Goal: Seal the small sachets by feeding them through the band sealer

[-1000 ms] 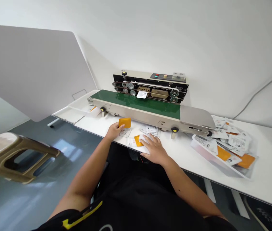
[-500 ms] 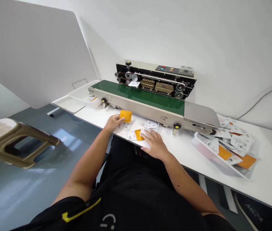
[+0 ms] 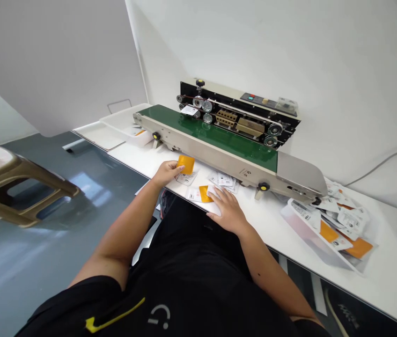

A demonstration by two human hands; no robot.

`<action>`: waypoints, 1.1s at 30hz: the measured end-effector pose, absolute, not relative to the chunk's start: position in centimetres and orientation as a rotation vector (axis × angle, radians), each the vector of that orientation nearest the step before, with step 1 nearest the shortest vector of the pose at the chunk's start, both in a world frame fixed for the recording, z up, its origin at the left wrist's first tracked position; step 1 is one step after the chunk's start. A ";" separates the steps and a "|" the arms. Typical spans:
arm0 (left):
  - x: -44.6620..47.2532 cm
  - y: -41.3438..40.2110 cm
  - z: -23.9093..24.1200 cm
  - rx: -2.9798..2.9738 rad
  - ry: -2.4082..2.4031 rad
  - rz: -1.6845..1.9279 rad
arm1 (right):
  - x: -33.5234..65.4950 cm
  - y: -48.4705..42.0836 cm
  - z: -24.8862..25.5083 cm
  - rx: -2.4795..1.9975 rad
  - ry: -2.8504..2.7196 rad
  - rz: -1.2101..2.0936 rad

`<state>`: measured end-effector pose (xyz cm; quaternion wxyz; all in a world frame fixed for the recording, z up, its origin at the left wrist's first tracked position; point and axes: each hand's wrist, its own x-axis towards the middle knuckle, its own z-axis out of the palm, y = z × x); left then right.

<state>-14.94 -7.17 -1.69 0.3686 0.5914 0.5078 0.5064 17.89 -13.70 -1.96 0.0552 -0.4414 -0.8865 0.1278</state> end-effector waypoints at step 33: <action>-15.5 -7.5 -0.7 1.661 0.933 0.964 | 12.4 -11.6 -1.9 -0.984 -2.125 0.668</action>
